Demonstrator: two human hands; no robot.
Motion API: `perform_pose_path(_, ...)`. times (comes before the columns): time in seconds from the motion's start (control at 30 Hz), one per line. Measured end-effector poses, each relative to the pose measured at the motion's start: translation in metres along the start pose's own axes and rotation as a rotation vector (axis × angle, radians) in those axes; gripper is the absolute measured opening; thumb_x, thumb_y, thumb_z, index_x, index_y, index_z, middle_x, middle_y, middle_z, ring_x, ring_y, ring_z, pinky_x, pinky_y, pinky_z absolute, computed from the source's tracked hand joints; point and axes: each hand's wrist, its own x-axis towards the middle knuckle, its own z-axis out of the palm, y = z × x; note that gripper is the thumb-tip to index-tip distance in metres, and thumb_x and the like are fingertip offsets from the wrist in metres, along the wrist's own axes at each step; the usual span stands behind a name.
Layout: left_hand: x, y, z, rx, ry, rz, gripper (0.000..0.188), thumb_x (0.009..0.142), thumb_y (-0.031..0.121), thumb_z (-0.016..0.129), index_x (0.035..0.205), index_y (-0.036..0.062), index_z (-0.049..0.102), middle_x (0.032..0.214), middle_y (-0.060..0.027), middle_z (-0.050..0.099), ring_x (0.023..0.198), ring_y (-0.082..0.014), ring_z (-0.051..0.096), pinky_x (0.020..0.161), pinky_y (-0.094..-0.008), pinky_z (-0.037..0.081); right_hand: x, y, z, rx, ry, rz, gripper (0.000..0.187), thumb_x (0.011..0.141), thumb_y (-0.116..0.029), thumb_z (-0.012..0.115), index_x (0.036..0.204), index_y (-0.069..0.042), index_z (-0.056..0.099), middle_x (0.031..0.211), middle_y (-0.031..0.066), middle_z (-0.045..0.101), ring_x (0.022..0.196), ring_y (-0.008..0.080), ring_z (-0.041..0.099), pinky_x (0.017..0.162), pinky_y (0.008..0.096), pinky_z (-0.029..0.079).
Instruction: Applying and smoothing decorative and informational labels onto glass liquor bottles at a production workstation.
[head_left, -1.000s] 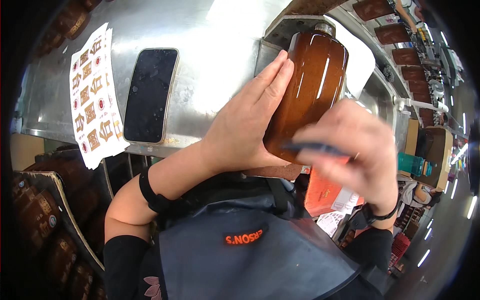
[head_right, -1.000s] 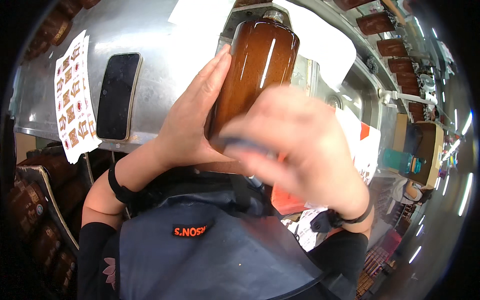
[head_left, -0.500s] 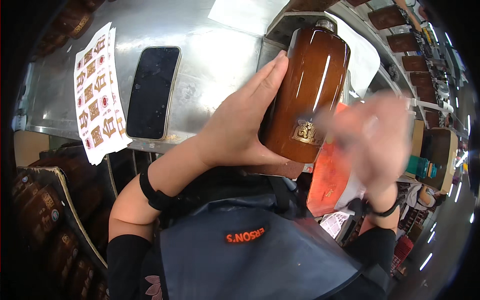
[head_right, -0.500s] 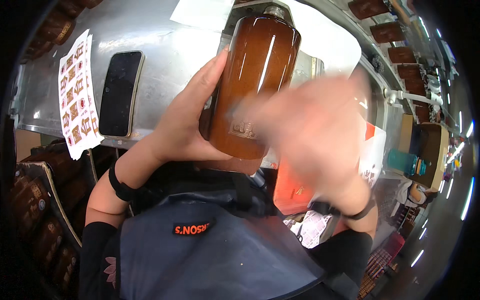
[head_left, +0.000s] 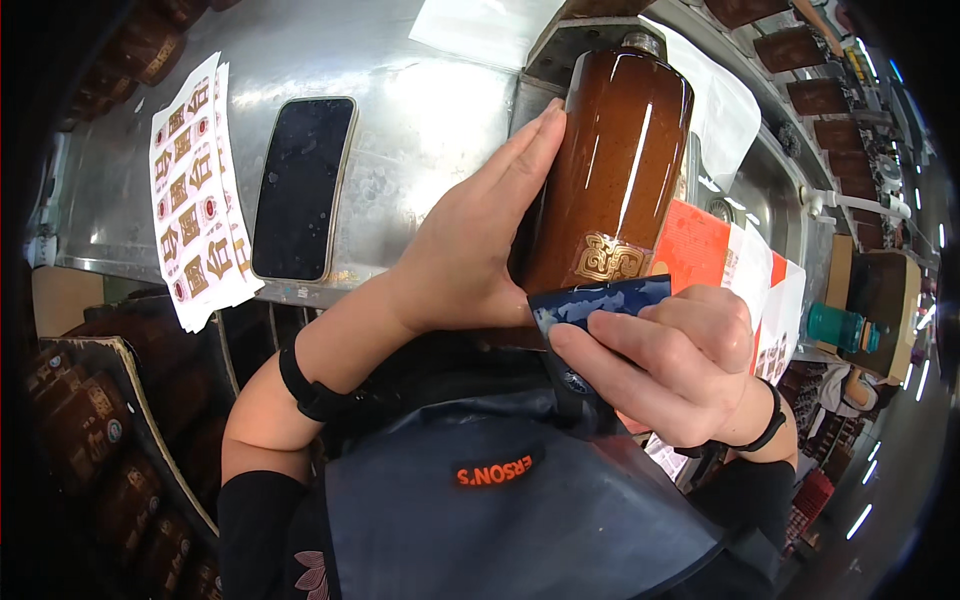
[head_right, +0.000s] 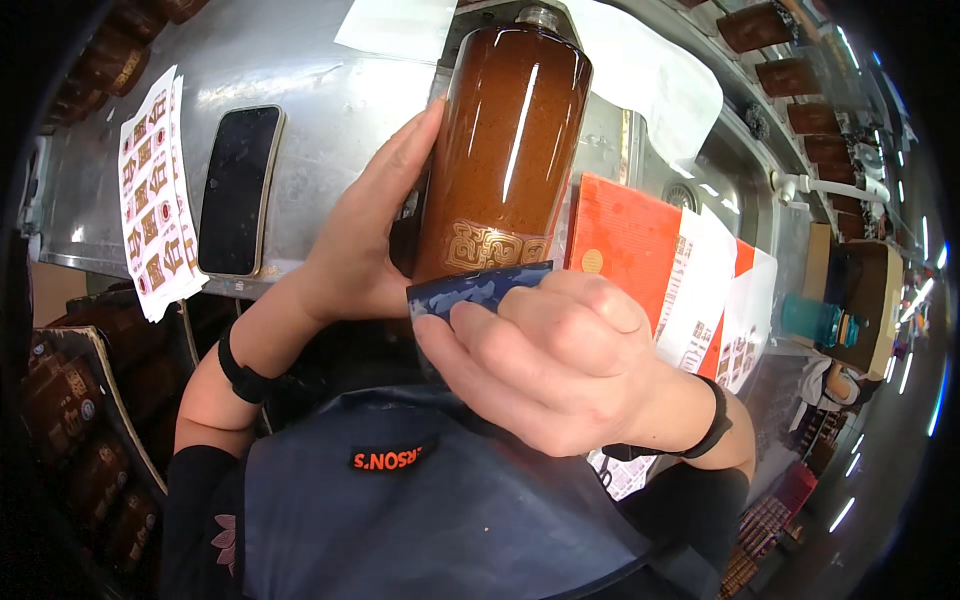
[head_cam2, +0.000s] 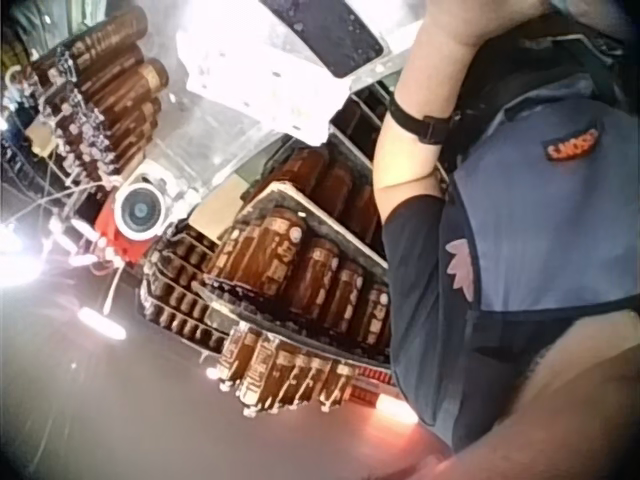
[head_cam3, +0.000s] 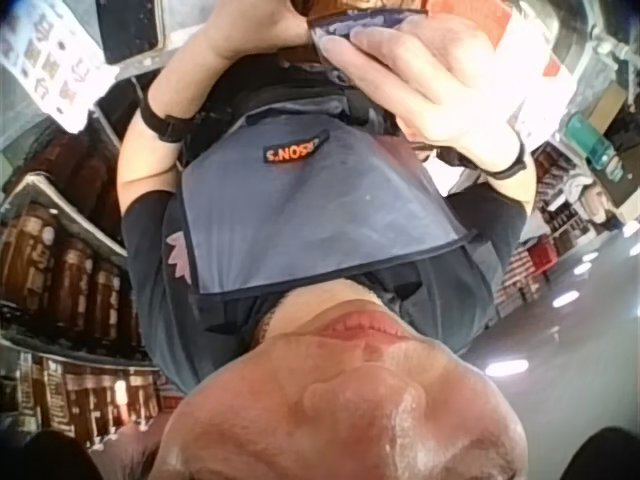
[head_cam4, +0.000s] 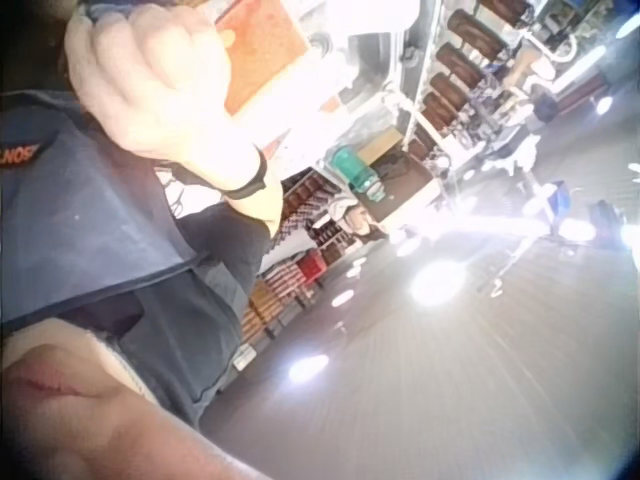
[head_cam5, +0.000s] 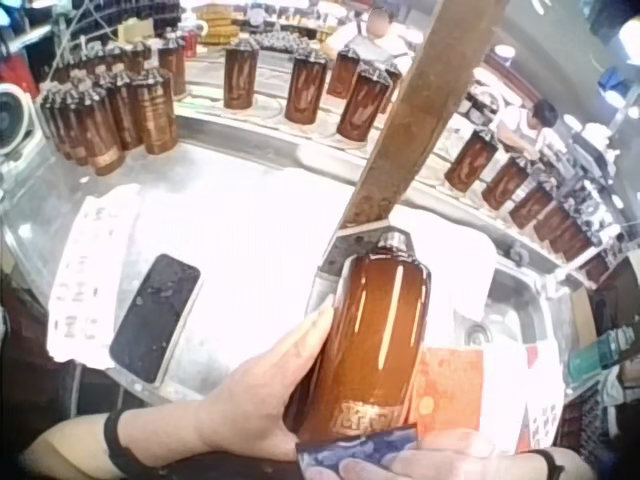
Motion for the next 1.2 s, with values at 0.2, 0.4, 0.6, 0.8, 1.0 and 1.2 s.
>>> perform_pose_path(0.2,0.000,-0.001,0.002,-0.057,0.027,-0.029,0.128,0.055,0.044,0.091,0.150,-0.0058,0.021,0.150,-0.0295,0.033,0.137,-0.0416,0.038,0.111,-0.0410,0.037,0.002,-0.017,0.004,0.115,-0.010,0.059,0.046,0.052,-0.022,0.063,0.095,-0.010,0.076,0.087,-0.0025,0.062,0.078,0.0133,0.052,0.066,0.0259,0.038)
perform_pose_path(0.4,0.001,0.004,-0.002,-0.055,0.014,-0.023,0.122,0.057,0.036,0.090,0.150,-0.0055,0.022,0.149,-0.0289,0.034,0.137,-0.0410,0.039,0.110,-0.0407,0.038,-0.010,-0.018,0.000,0.058,-0.086,-0.019,0.045,0.060,-0.020,0.065,0.101,-0.006,0.073,0.091,0.0010,0.064,0.079,0.0149,0.055,0.073,0.0307,0.040)
perform_pose_path(0.6,0.000,0.006,-0.006,-0.070,-0.014,-0.045,0.125,0.057,0.034,0.091,0.151,-0.0055,0.019,0.149,-0.0284,0.034,0.137,-0.0414,0.039,0.112,-0.0407,0.037,-0.001,-0.004,-0.003,0.294,-0.091,0.274,0.036,0.065,-0.012,0.065,0.099,-0.010,0.075,0.088,-0.0021,0.064,0.080,0.0180,0.052,0.073,0.0326,0.038)
perform_pose_path(0.8,0.002,0.003,-0.004,-0.123,-0.078,-0.061,0.124,0.060,0.028,0.089,0.151,-0.0071,0.013,0.148,-0.0289,0.035,0.137,-0.0417,0.037,0.113,-0.0409,0.034,-0.005,-0.007,-0.006,0.612,-0.142,0.234,0.026,0.069,-0.011,0.068,0.094,-0.010,0.076,0.084,-0.0021,0.066,0.083,0.0124,0.053,0.070,0.0309,0.041)
perform_pose_path(1.0,0.002,0.004,-0.006,-0.175,-0.102,-0.063,0.123,0.061,0.026,0.089,0.151,-0.0086,0.012,0.147,-0.0289,0.036,0.137,-0.0403,0.038,0.113,-0.0413,0.034,-0.025,0.047,0.005,-0.024,0.180,0.568,0.031,0.073,-0.005,0.068,0.103,-0.010,0.074,0.081,-0.0001,0.066,0.078,0.0164,0.054,0.073,0.0326,0.041)
perform_pose_path(1.2,0.002,0.005,-0.002,-0.147,-0.144,-0.075,0.129,0.059,0.030,0.091,0.151,-0.0077,0.010,0.151,-0.0295,0.030,0.140,-0.0421,0.033,0.114,-0.0436,0.031,-0.014,-0.009,0.007,0.629,-0.039,0.308,0.028,0.062,-0.013,0.073,0.091,-0.014,0.074,0.088,-0.0010,0.063,0.082,0.0161,0.055,0.070,0.0311,0.042)
